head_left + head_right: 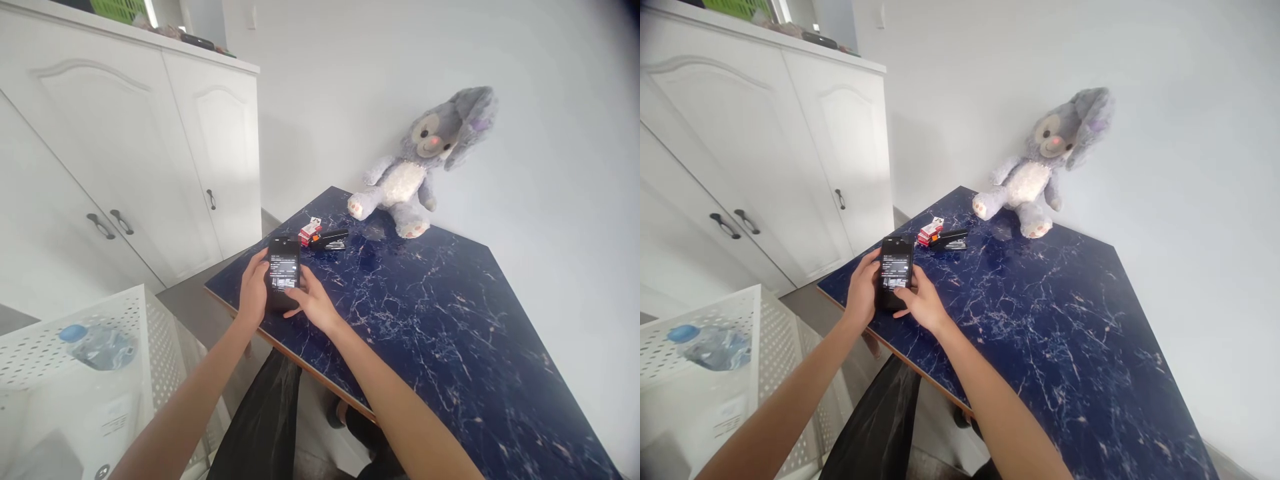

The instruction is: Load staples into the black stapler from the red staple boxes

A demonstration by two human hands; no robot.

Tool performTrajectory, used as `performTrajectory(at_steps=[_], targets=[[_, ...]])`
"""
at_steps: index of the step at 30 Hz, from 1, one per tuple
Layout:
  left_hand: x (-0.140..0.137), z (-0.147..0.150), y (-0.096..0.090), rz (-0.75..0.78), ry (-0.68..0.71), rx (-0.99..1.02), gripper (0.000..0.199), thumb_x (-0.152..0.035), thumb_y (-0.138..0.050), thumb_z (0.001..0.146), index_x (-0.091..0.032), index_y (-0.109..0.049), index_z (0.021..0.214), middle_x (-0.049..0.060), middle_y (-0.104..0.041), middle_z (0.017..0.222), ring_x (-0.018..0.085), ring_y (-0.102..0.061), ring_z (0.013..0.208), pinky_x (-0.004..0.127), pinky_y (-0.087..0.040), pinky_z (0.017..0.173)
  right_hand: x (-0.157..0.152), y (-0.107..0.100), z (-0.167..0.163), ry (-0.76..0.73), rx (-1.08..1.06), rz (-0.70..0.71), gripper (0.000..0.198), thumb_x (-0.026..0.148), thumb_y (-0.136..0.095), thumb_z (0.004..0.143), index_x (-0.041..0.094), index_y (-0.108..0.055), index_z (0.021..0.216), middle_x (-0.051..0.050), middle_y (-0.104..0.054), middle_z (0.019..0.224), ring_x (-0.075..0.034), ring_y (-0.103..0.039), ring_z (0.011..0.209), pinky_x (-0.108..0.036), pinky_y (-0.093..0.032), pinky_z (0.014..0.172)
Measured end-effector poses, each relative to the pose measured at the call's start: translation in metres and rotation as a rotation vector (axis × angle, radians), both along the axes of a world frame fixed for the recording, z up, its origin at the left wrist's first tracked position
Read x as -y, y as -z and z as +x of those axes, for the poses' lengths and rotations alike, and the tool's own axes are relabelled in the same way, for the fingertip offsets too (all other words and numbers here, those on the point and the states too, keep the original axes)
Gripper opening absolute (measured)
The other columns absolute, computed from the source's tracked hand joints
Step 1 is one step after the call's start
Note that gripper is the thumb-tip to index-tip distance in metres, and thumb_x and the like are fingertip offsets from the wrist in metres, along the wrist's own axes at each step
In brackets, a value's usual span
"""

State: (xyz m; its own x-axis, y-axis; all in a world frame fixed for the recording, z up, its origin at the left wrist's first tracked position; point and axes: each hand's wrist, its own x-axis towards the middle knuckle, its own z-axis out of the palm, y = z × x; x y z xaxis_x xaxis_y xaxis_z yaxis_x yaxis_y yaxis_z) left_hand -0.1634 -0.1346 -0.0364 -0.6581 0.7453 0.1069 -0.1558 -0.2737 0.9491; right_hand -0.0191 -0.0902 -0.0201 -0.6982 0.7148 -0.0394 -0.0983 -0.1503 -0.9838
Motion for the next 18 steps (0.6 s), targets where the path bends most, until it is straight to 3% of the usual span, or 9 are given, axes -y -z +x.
performTrajectory(at_steps=[4,7,13,18], targets=[[0.0025,-0.0006,0.0007,0.015,0.008,0.01,0.043,-0.037,-0.062,0.087,-0.023,-0.07,0.127,0.007,-0.073,0.12,0.027,-0.068,0.106,0.034,-0.052,0.084,0.0002,-0.0001,-0.0021,0.056,0.017,-0.036,0.039,0.042,-0.064,0.089,0.026,-0.056,0.124,-0.006,-0.066,0.111,-0.022,-0.068,0.083,-0.032,-0.064,0.046],[0.0036,-0.0017,0.0017,0.021,0.022,0.031,0.045,-0.036,-0.064,0.086,-0.023,-0.07,0.129,0.007,-0.075,0.111,0.026,-0.07,0.098,0.034,-0.053,0.08,0.0013,-0.002,-0.0016,0.072,0.009,-0.04,0.035,0.049,-0.056,0.096,0.025,-0.059,0.121,-0.006,-0.065,0.104,-0.019,-0.067,0.074,-0.029,-0.062,0.044],[0.0051,-0.0029,0.001,0.008,0.031,0.036,0.047,-0.036,-0.065,0.084,-0.024,-0.07,0.13,0.007,-0.076,0.107,0.025,-0.071,0.092,0.034,-0.054,0.075,0.0016,-0.0028,0.0023,0.036,-0.03,-0.042,0.034,0.044,-0.062,0.091,0.025,-0.059,0.118,-0.004,-0.064,0.102,-0.018,-0.066,0.072,-0.029,-0.062,0.044],[0.0076,-0.0023,-0.0033,0.019,0.11,0.034,0.053,-0.032,-0.063,0.085,-0.027,-0.064,0.137,0.007,-0.075,0.115,0.026,-0.07,0.096,0.034,-0.054,0.075,-0.0003,0.0009,0.0037,0.018,-0.072,-0.077,0.036,0.037,-0.064,0.085,0.026,-0.058,0.119,-0.004,-0.064,0.106,-0.019,-0.066,0.079,-0.028,-0.063,0.047]])
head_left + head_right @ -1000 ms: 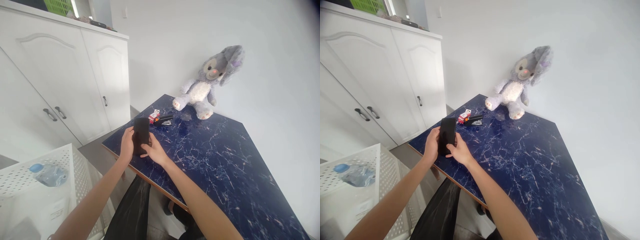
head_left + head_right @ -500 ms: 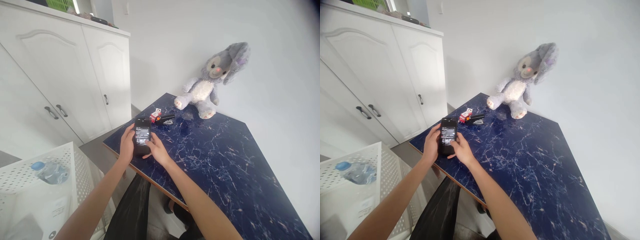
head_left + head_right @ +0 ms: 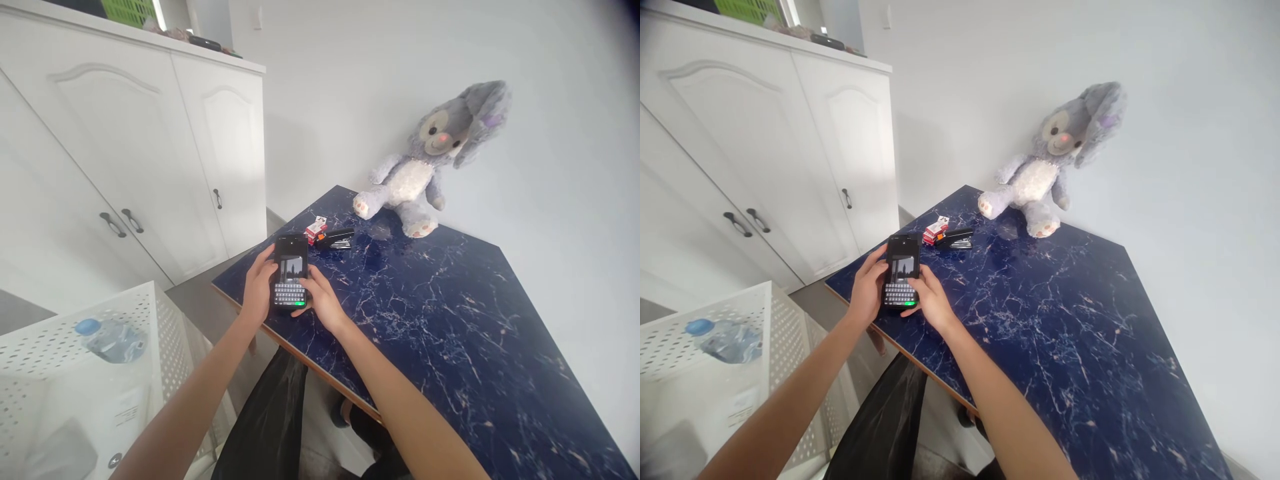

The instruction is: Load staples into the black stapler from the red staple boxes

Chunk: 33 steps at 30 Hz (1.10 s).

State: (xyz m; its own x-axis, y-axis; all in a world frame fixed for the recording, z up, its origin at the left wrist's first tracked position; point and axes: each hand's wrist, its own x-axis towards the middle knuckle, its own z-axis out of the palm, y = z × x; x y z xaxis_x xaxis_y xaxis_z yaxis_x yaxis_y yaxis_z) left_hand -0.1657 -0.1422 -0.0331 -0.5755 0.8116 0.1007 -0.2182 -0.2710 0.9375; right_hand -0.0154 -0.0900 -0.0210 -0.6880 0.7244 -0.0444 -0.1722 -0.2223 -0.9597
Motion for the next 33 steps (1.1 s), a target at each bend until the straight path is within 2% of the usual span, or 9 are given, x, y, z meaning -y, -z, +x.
performTrajectory(at_steps=[4,14,25,33], targets=[[0.0023,0.0003,-0.0039,-0.004,0.076,-0.015,0.062,-0.028,-0.065,0.081,-0.027,-0.059,0.143,0.009,-0.072,0.122,0.028,-0.07,0.1,0.035,-0.054,0.075,-0.0016,0.0033,0.0003,0.001,-0.013,-0.03,0.036,0.036,-0.065,0.085,0.025,-0.058,0.119,-0.004,-0.065,0.106,-0.02,-0.066,0.081,-0.029,-0.063,0.049],[0.006,-0.0002,-0.0068,0.01,0.144,0.028,0.067,-0.026,-0.065,0.081,-0.028,-0.054,0.147,0.009,-0.069,0.13,0.03,-0.069,0.106,0.037,-0.054,0.077,-0.0058,0.0087,0.0028,-0.019,-0.065,-0.037,0.041,0.03,-0.066,0.081,0.025,-0.059,0.121,-0.003,-0.065,0.104,-0.02,-0.066,0.08,-0.033,-0.065,0.052],[0.0059,-0.0005,-0.0056,0.004,0.129,0.046,0.067,-0.027,-0.063,0.081,-0.027,-0.054,0.147,0.009,-0.071,0.128,0.029,-0.07,0.101,0.037,-0.054,0.075,-0.0051,0.002,0.0045,-0.041,-0.063,-0.075,0.046,0.029,-0.064,0.08,0.023,-0.059,0.125,-0.005,-0.068,0.105,-0.022,-0.069,0.081,-0.037,-0.066,0.053],[0.0056,-0.0007,-0.0053,0.008,0.125,0.047,0.064,-0.027,-0.064,0.081,-0.027,-0.057,0.145,0.009,-0.071,0.128,0.03,-0.071,0.101,0.037,-0.055,0.074,-0.0041,0.0031,0.0033,-0.029,-0.009,-0.02,0.049,0.029,-0.069,0.081,0.024,-0.056,0.129,-0.005,-0.069,0.107,-0.022,-0.07,0.081,-0.034,-0.066,0.051]])
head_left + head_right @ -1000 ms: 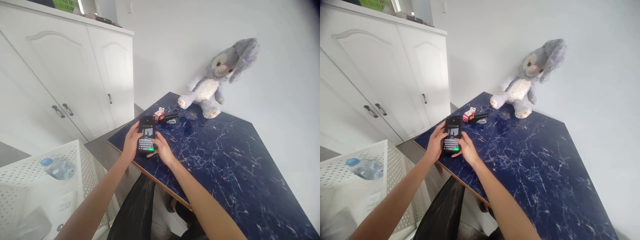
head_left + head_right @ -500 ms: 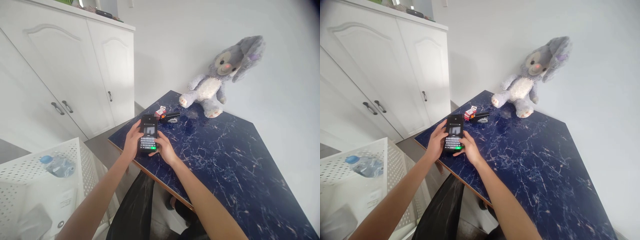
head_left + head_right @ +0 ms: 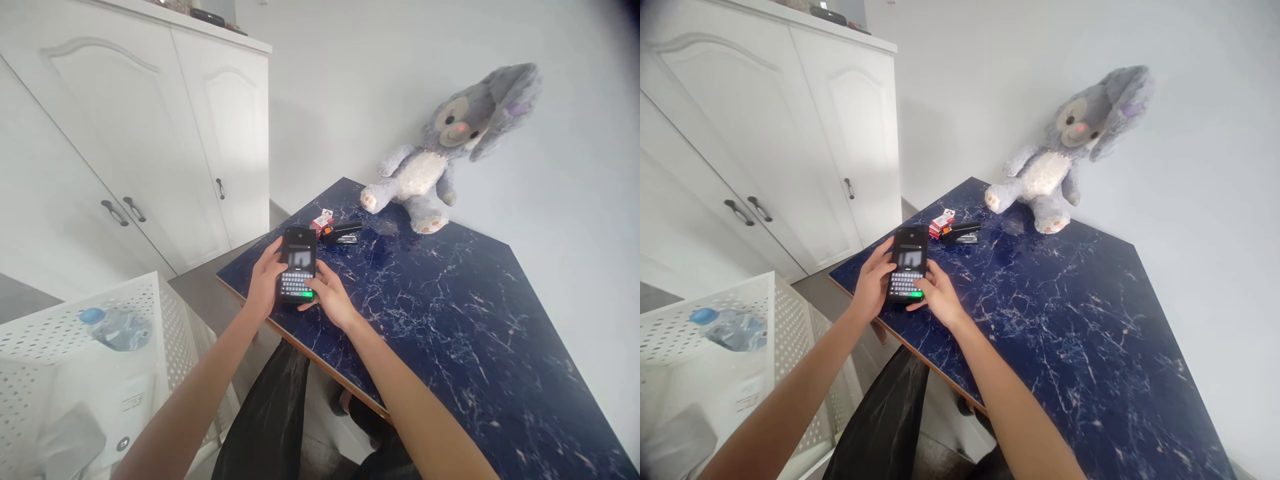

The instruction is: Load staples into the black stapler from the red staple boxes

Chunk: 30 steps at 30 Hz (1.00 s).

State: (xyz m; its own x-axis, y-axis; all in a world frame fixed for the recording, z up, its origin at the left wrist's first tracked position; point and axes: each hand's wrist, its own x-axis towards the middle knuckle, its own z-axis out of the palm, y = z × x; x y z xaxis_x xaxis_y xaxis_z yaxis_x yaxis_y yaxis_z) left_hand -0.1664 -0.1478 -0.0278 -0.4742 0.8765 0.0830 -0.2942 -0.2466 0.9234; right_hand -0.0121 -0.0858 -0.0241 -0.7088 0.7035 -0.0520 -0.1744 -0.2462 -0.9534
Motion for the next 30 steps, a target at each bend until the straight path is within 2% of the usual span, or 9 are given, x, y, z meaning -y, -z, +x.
performTrajectory(at_steps=[16,22,30], targets=[[0.0001,-0.0007,0.0023,0.021,0.009,-0.004,0.06,-0.027,-0.063,0.083,-0.03,-0.059,0.143,0.007,-0.072,0.126,0.029,-0.07,0.101,0.037,-0.054,0.075,0.002,-0.004,0.0016,-0.013,-0.007,-0.011,0.054,0.025,-0.067,0.077,0.024,-0.056,0.129,-0.005,-0.069,0.108,-0.021,-0.069,0.081,-0.034,-0.066,0.053],[0.001,0.0002,0.0001,0.016,0.024,0.008,0.062,-0.028,-0.064,0.083,-0.029,-0.057,0.145,0.009,-0.072,0.126,0.03,-0.071,0.101,0.038,-0.055,0.075,0.0002,0.0001,0.0007,0.033,0.009,-0.023,0.039,0.033,-0.063,0.085,0.024,-0.059,0.123,-0.005,-0.068,0.103,-0.022,-0.069,0.08,-0.033,-0.066,0.05],[0.0025,0.0015,-0.0037,0.011,0.02,0.006,0.062,-0.028,-0.065,0.083,-0.028,-0.058,0.144,0.009,-0.072,0.127,0.03,-0.071,0.101,0.038,-0.055,0.074,0.0012,-0.0004,0.0006,0.057,0.042,0.015,0.034,0.034,-0.061,0.087,0.025,-0.06,0.12,-0.004,-0.066,0.098,-0.02,-0.068,0.078,-0.031,-0.064,0.047]])
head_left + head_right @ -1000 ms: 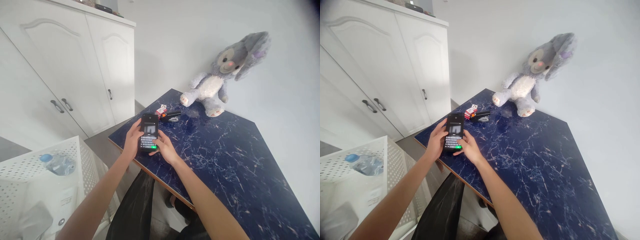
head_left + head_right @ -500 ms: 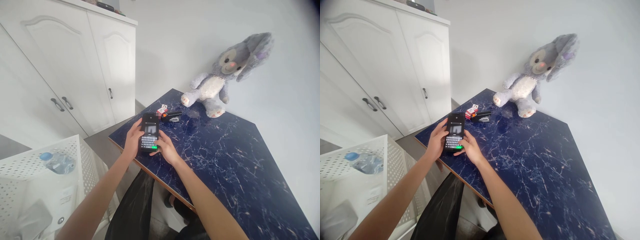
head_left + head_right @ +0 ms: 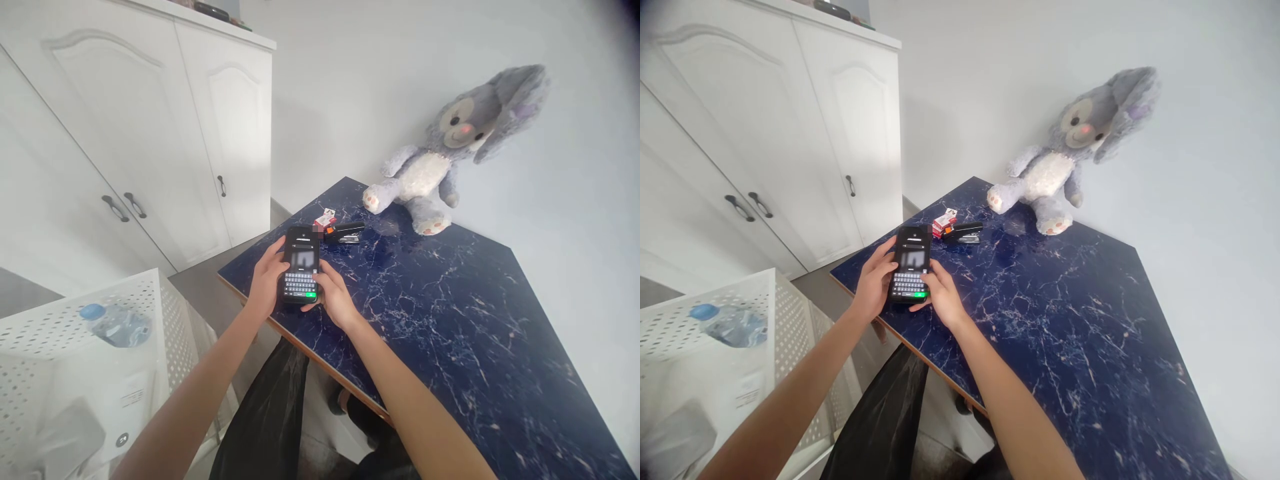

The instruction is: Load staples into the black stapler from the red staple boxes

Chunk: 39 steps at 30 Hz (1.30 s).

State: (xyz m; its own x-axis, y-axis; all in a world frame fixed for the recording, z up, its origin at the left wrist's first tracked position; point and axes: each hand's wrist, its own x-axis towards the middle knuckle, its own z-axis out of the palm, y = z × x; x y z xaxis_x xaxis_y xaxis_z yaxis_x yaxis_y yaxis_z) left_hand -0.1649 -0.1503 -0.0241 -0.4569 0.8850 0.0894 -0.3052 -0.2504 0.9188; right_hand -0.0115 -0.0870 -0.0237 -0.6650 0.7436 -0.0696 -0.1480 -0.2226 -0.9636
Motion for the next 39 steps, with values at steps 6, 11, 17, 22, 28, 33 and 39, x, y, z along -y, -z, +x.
performTrajectory(at_steps=[6,11,17,22,28,33,39], targets=[[0.0,0.001,-0.001,0.012,0.009,-0.008,0.063,-0.028,-0.064,0.082,-0.027,-0.057,0.144,0.009,-0.072,0.126,0.03,-0.071,0.101,0.038,-0.055,0.077,0.001,0.002,-0.004,0.034,0.068,0.066,0.039,0.038,-0.067,0.085,0.024,-0.056,0.119,-0.001,-0.065,0.085,-0.019,-0.067,0.069,-0.03,-0.063,0.044],[0.0,0.001,0.0,0.008,-0.01,-0.008,0.061,-0.029,-0.065,0.082,-0.028,-0.059,0.142,0.009,-0.073,0.124,0.03,-0.071,0.099,0.038,-0.055,0.075,0.0,0.001,-0.002,0.008,0.026,0.028,0.037,0.035,-0.063,0.086,0.026,-0.058,0.122,-0.003,-0.066,0.096,-0.019,-0.068,0.072,-0.03,-0.063,0.047],[0.0,-0.001,0.002,0.011,-0.035,0.005,0.058,-0.027,-0.063,0.082,-0.028,-0.061,0.14,0.008,-0.074,0.12,0.029,-0.072,0.096,0.036,-0.054,0.068,-0.002,0.0,0.004,-0.119,-0.05,-0.003,0.051,0.025,-0.067,0.08,0.026,-0.055,0.13,-0.005,-0.068,0.11,-0.023,-0.07,0.087,-0.036,-0.067,0.058],[0.0,-0.001,0.003,0.005,-0.032,0.005,0.057,-0.028,-0.063,0.083,-0.028,-0.061,0.14,0.008,-0.073,0.121,0.028,-0.071,0.096,0.037,-0.055,0.071,-0.004,0.0,0.007,-0.184,-0.089,-0.016,0.056,0.02,-0.067,0.08,0.025,-0.053,0.133,-0.005,-0.068,0.112,-0.024,-0.07,0.091,-0.039,-0.068,0.063],[-0.001,-0.002,0.004,0.013,-0.041,-0.006,0.057,-0.027,-0.062,0.084,-0.028,-0.06,0.141,0.008,-0.073,0.122,0.028,-0.072,0.095,0.035,-0.055,0.069,-0.005,0.001,0.007,-0.197,-0.09,-0.008,0.056,0.016,-0.067,0.08,0.025,-0.054,0.134,-0.005,-0.069,0.11,-0.023,-0.07,0.091,-0.039,-0.069,0.063],[-0.001,-0.003,0.005,0.015,-0.032,-0.019,0.056,-0.028,-0.061,0.086,-0.028,-0.059,0.142,0.008,-0.073,0.122,0.027,-0.072,0.095,0.035,-0.056,0.069,-0.007,0.004,0.006,-0.188,-0.09,-0.014,0.058,0.015,-0.067,0.078,0.025,-0.054,0.133,-0.004,-0.069,0.109,-0.023,-0.07,0.089,-0.037,-0.069,0.061],[-0.001,-0.002,0.006,0.021,-0.04,-0.014,0.056,-0.027,-0.062,0.086,-0.028,-0.06,0.142,0.008,-0.074,0.121,0.027,-0.073,0.094,0.035,-0.056,0.069,-0.006,0.004,0.006,-0.193,-0.095,-0.01,0.056,0.015,-0.067,0.079,0.026,-0.054,0.133,-0.005,-0.068,0.11,-0.023,-0.07,0.09,-0.038,-0.069,0.062]])
